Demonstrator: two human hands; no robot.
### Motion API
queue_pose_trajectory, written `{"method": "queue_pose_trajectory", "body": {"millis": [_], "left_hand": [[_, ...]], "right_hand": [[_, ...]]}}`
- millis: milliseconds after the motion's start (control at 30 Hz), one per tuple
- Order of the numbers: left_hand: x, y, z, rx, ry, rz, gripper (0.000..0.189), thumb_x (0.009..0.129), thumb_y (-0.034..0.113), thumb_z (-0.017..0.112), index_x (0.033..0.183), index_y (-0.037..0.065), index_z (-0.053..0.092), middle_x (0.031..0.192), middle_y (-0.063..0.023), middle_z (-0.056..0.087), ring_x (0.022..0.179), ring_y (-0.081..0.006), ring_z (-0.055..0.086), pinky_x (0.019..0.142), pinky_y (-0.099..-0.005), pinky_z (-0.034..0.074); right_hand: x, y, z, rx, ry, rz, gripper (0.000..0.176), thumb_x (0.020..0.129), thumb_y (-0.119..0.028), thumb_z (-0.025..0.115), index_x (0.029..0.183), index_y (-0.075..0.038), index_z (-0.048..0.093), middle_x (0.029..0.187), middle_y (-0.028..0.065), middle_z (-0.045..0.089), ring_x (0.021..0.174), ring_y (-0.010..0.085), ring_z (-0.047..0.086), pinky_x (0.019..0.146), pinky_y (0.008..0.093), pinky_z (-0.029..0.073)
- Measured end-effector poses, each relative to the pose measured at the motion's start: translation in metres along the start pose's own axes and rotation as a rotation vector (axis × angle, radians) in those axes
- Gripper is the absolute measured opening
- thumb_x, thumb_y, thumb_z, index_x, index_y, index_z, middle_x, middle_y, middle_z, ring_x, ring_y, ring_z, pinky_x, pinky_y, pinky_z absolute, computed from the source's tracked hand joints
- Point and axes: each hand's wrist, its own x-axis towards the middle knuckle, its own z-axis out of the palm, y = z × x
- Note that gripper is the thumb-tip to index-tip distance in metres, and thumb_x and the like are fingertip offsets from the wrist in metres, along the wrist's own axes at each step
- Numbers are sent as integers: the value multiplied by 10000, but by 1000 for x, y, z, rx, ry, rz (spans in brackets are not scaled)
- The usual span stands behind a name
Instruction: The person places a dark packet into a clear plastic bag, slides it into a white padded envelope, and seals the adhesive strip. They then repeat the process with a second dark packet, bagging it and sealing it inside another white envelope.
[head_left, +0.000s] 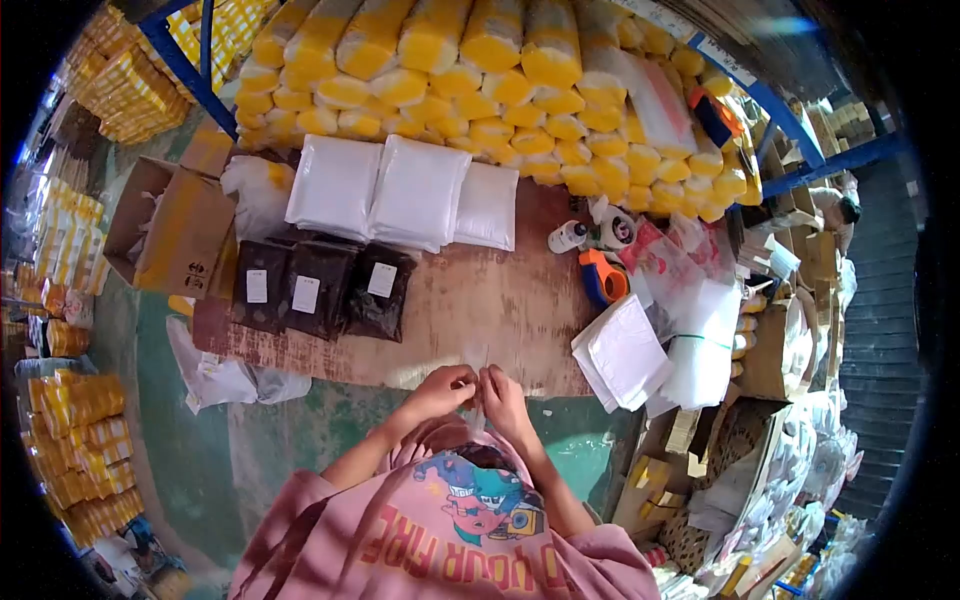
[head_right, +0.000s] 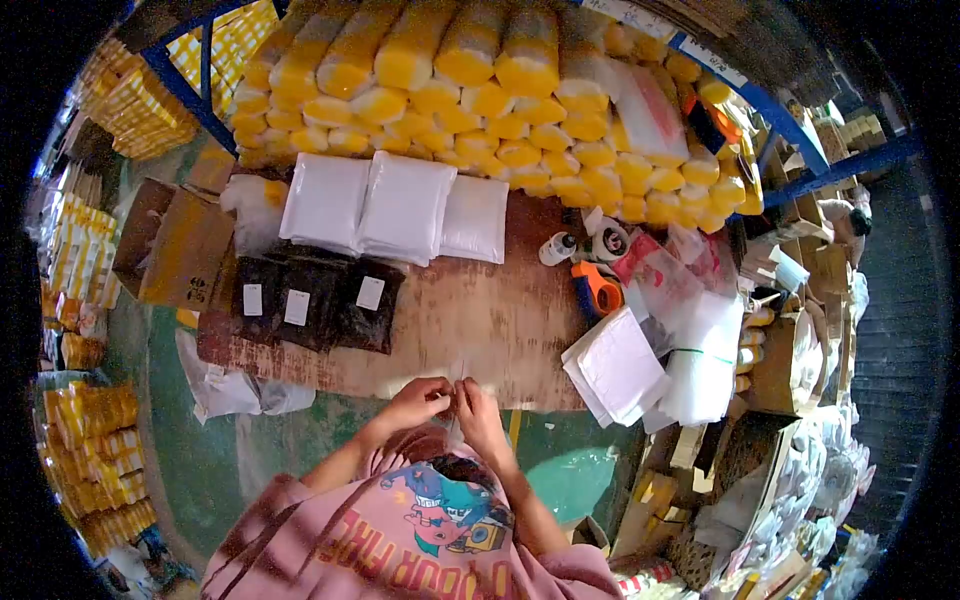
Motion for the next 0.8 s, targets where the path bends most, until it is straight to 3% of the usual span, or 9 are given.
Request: {"method": "queue_pose_trajectory", "body": {"millis": [67, 167, 233, 300, 500, 533, 567, 600, 800], "left_hand": [[-2, -8, 2, -53, 33, -42, 123, 840, 90, 570, 859, -27, 601, 800, -105, 657, 744, -184, 635, 673, -328, 507], [3, -22, 16, 286, 309, 208, 111, 809, 88, 586, 869, 5, 629, 775, -135, 667, 723, -248, 668, 673, -340, 532], [8, -30, 20, 319, 381, 200, 153, 779, 123, 601, 870, 5, 638, 805, -164, 665, 721, -282, 653, 661, -356, 514], [12, -37, 14, 282, 293, 163, 148, 747, 106, 601, 847, 5, 643, 803, -182, 662, 712, -300, 653, 653, -367, 511], [8, -80, 7, 452, 436, 264, 151, 739, 119, 576, 815, 9, 648, 804, -219, 641, 764, -399, 630, 645, -450, 499], [15, -101, -2, 580, 607, 184, 136, 733, 96, 561, 812, 13, 636, 788, -219, 637, 762, -403, 626, 649, -460, 495], [5, -99, -16, 413, 691, 193, 86, 742, 83, 558, 768, 14, 602, 756, -218, 628, 738, -407, 614, 639, -472, 485], [-17, -73, -37, 420, 628, 63, 60, 762, 70, 549, 742, 22, 578, 700, -212, 607, 736, -421, 604, 647, -486, 478], [-53, -38, -94, 885, 511, 256, 178, 810, 29, 514, 979, -16, 545, 923, -250, 587, 854, -426, 600, 703, -479, 491]], "right_hand": [[-6, 3, 5, -98, 11, -137, 127, 939, -101, 483, 869, 4, 471, 689, 250, 560, 672, 470, 552, 529, 458, 430], [-9, 5, 15, -245, 62, -79, 132, 932, -91, 484, 848, 8, 459, 684, 263, 558, 651, 465, 564, 523, 495, 427], [-9, 11, 20, -254, 101, -87, 146, 937, -94, 490, 829, -4, 449, 645, 265, 547, 618, 464, 559, 484, 497, 409], [-12, 11, 24, -181, 125, -101, 157, 948, -102, 481, 827, -9, 444, 618, 267, 534, 587, 464, 551, 460, 491, 395], [-27, 27, 31, -215, -122, -146, 151, 947, -96, 464, 835, 0, 430, 640, 284, 519, 622, 478, 549, 486, 491, 407], [-33, 24, 33, -237, -163, -176, 149, 943, -97, 465, 837, 2, 429, 652, 290, 519, 638, 488, 545, 499, 498, 412], [-39, 19, 32, -262, -206, -205, 148, 939, -97, 467, 839, 4, 428, 663, 295, 519, 653, 497, 542, 513, 505, 416], [-44, 1, 35, -95, -227, -151, 159, 929, -115, 484, 837, 3, 429, 685, 305, 520, 694, 518, 530, 548, 523, 421], [-20, 17, 40, -274, -272, -133, 186, 861, -128, 556, 751, 22, 556, 707, 276, 573, 668, 450, 590, 572, 496, 463]]}}
